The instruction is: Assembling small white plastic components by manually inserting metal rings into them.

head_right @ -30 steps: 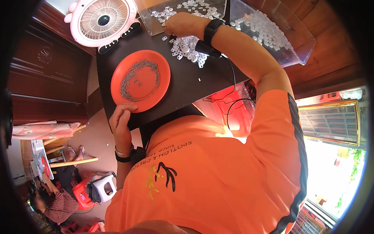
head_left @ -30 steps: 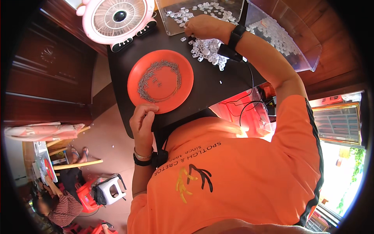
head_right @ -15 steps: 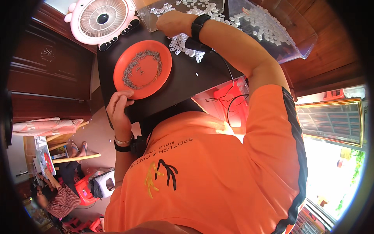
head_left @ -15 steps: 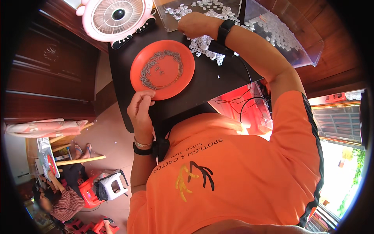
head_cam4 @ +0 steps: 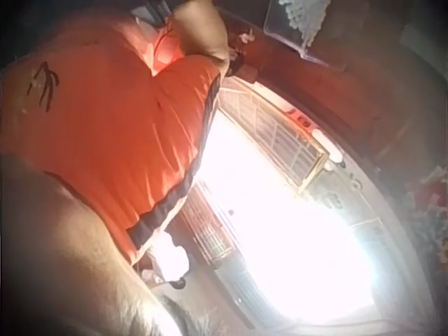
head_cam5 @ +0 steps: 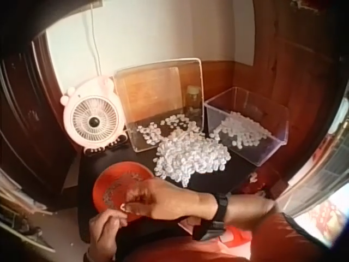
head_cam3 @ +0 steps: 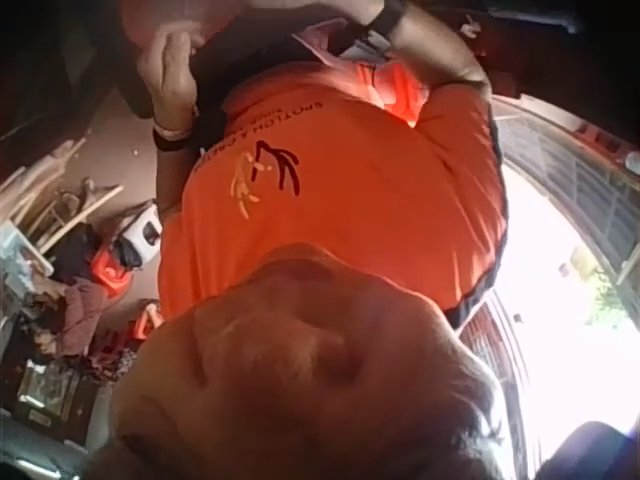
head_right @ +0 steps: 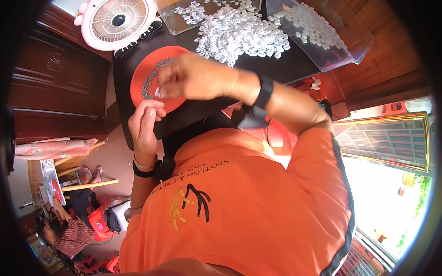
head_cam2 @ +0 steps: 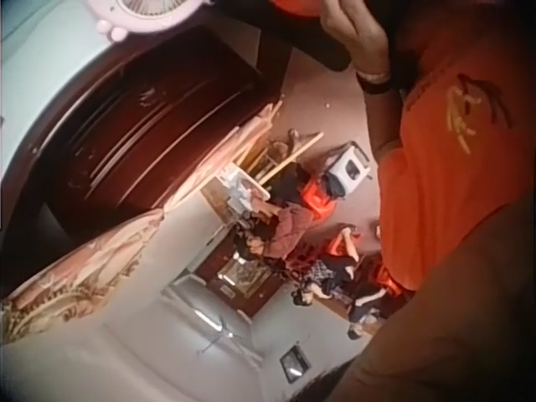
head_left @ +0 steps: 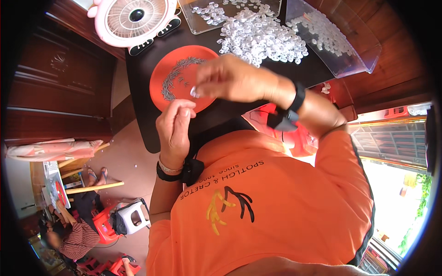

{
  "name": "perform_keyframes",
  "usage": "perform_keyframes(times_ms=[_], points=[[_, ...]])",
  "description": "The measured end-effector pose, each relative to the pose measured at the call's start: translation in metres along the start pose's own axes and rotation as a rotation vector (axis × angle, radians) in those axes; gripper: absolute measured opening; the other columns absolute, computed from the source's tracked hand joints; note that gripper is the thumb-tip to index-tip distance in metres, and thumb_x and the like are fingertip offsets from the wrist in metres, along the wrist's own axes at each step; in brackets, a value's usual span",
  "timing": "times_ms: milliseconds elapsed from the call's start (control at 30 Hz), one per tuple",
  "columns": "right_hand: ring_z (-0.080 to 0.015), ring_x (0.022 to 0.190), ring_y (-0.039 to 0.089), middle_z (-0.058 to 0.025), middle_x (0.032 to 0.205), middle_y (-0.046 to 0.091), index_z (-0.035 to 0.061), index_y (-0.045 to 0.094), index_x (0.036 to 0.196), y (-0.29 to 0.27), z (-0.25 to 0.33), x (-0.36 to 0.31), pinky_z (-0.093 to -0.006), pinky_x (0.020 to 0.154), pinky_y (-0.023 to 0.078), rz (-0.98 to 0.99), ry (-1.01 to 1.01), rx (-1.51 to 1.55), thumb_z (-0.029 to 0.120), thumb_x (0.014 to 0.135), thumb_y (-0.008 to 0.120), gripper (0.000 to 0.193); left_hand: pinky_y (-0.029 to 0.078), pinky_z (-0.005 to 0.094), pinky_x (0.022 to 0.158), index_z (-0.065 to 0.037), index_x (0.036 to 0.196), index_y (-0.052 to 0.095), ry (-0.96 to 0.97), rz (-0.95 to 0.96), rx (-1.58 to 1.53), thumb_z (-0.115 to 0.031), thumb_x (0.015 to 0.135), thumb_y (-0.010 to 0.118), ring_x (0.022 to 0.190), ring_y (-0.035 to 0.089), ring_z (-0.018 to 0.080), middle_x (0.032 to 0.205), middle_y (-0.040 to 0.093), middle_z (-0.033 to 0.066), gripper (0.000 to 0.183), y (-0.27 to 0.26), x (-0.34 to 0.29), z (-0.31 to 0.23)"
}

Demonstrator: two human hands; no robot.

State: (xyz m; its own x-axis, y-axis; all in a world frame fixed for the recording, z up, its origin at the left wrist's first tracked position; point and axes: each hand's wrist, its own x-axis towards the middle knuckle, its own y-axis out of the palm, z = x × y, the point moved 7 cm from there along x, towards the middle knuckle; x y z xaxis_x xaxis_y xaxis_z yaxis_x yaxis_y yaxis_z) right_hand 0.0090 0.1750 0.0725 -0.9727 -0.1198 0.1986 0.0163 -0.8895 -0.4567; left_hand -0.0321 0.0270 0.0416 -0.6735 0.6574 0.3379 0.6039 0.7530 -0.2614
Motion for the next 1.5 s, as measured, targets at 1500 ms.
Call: perform_keyframes(times_ms=[1500], points=[[-0.0222,0.070,0.063,-0.0034,0.080,0.063,0.0081,0.067,0.089,0.043,0.029,-0.020,-0.0315,0.057,0.052,-0.516,-0.378,-0.547,0.014,0.070,0.075,0.022,0.038,0.0218,0.059,0.002,0.093,0.057,-0.249,0.008,-0.553,-0.017,0.091,0.045,0.064,0.051,0.0106,0.075,0.060,0.0060,0.022,0.000,-0.004,0.030]])
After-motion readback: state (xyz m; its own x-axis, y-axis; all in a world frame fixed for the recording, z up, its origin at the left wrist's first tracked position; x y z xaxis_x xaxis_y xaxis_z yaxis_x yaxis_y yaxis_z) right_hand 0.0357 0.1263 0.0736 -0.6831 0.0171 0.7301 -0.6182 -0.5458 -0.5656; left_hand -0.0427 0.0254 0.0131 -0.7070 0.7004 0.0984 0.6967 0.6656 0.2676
